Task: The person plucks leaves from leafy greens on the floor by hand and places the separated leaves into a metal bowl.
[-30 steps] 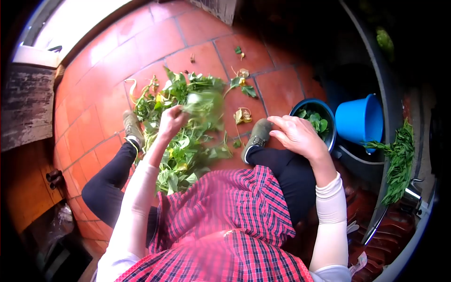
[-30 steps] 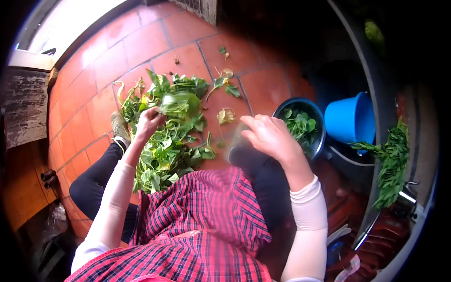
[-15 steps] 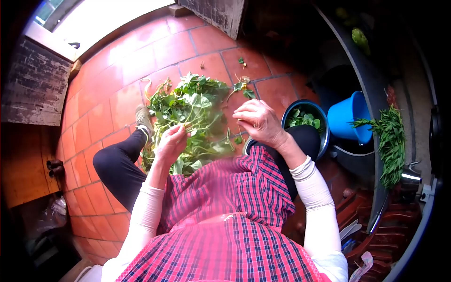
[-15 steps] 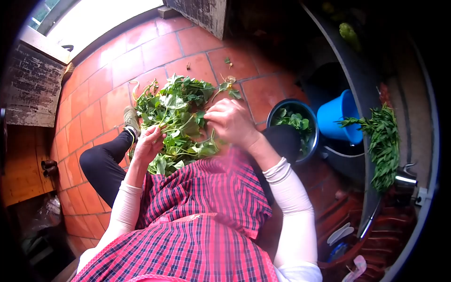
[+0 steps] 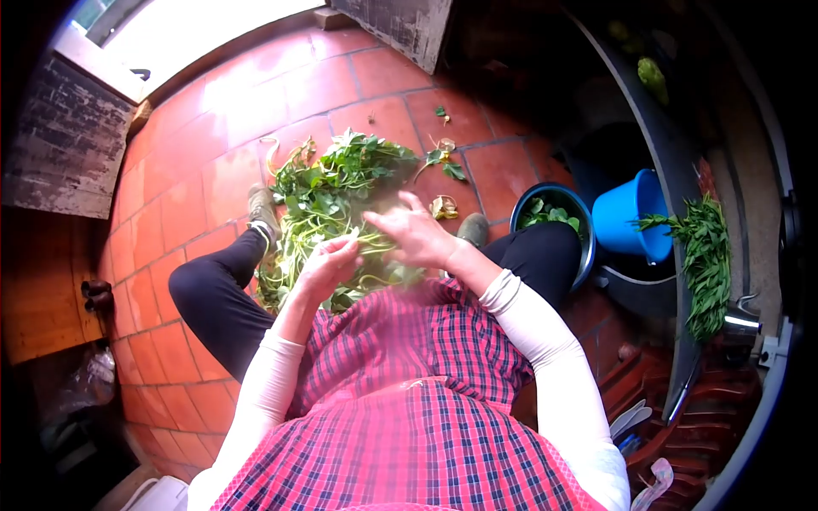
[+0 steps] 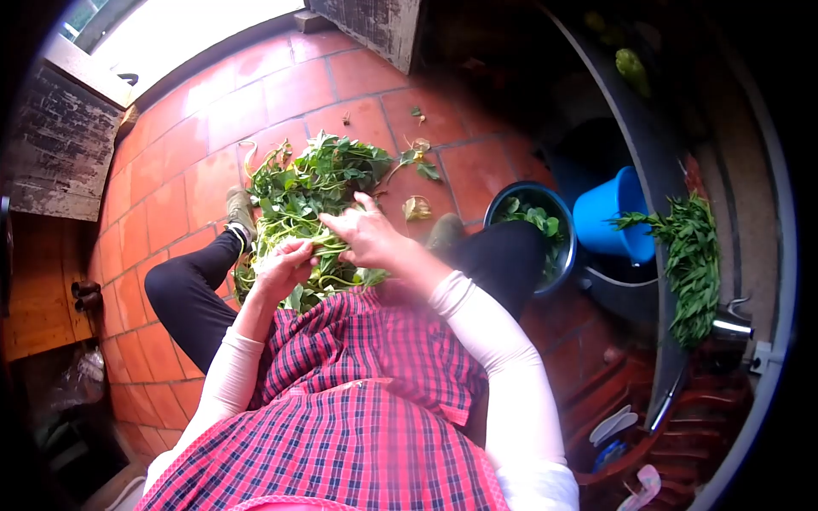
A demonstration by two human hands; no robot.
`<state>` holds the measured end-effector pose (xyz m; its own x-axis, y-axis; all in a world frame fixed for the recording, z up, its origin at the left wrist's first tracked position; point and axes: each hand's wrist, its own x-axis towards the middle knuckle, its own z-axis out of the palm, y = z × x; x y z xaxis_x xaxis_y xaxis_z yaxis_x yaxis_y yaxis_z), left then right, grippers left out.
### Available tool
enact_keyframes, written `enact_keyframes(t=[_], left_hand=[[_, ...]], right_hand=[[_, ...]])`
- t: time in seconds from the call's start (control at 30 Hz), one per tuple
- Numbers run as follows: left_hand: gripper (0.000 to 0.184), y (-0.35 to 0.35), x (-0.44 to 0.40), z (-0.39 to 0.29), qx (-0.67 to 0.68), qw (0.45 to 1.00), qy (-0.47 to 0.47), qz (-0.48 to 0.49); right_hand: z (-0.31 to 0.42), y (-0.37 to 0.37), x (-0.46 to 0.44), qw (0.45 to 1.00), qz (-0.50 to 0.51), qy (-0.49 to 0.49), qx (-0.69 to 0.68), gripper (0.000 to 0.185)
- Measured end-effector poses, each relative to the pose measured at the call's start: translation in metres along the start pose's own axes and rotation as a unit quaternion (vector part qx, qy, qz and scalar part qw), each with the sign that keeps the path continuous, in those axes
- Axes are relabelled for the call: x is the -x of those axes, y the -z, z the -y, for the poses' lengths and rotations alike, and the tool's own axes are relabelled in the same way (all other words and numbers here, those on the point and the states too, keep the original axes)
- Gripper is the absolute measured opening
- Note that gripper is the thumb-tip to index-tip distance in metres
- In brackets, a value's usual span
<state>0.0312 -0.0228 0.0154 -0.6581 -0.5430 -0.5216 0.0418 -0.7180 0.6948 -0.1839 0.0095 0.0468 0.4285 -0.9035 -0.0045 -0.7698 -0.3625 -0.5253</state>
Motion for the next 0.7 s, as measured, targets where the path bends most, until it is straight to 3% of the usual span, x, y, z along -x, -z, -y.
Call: enact_keyframes(t=[0.1,0.13,0.2,0.27,0.3,0.33,0.4,0.43,0.47,0.53,0.57,0.63,0.7], left_hand=[[0.029,0.004,-0.002,0.004,-0.135,0.99,-0.016,0.033],[0.025,0.004,-0.005,-0.002,-0.192,0.979,-0.004,0.066],[0.029,-0.012,-0.006,-0.013,-0.278,0.957,0.04,0.079],[0.033,-0.016,-0.009,-0.009,-0.371,0.922,-0.014,0.113],[0.035,-0.023,-0.008,-0.007,-0.468,0.881,-0.027,0.067],[0.031,-0.029,-0.002,-0.011,-0.543,0.823,-0.154,0.066],[0.027,-0.017,-0.004,-0.004,-0.533,0.827,-0.159,0.084],[0.024,-0.031,0.011,-0.024,-0.471,0.878,-0.049,0.075],[0.023,-0.027,0.015,-0.022,-0.447,0.886,-0.094,0.077],[0.025,-0.032,0.026,-0.039,-0.437,0.891,-0.067,0.104],[0.025,-0.033,0.025,-0.041,-0.494,0.857,-0.086,0.121],[0.026,-0.037,0.024,-0.044,-0.601,0.775,-0.118,0.155],[0.027,-0.045,0.035,-0.05,-0.501,0.843,-0.072,0.182]], right_hand=[[-0.007,-0.011,0.004,0.996,0.033,-0.022,-0.086,0.044],[-0.007,-0.016,0.006,0.999,0.001,0.008,-0.053,0.023],[-0.001,-0.022,0.007,0.999,0.031,0.022,0.031,0.014],[0.006,-0.027,0.009,0.988,0.023,0.062,0.138,0.008],[0.013,-0.021,0.01,0.984,0.045,0.077,0.156,0.008],[0.012,-0.026,0.014,0.984,0.028,0.089,0.154,0.007],[0.022,-0.011,0.017,0.987,0.059,0.095,0.119,0.015],[0.025,-0.001,0.02,0.99,0.047,0.112,0.067,0.028],[0.032,0.011,0.022,0.991,0.029,0.132,0.011,0.04],[0.037,0.015,0.026,0.99,-0.002,0.128,-0.066,0.046],[0.04,0.014,0.027,0.987,-0.029,0.132,-0.082,0.033],[0.05,0.021,0.028,0.989,-0.012,0.143,0.022,0.021],[0.06,0.024,0.033,0.981,-0.033,0.152,0.115,0.007]])
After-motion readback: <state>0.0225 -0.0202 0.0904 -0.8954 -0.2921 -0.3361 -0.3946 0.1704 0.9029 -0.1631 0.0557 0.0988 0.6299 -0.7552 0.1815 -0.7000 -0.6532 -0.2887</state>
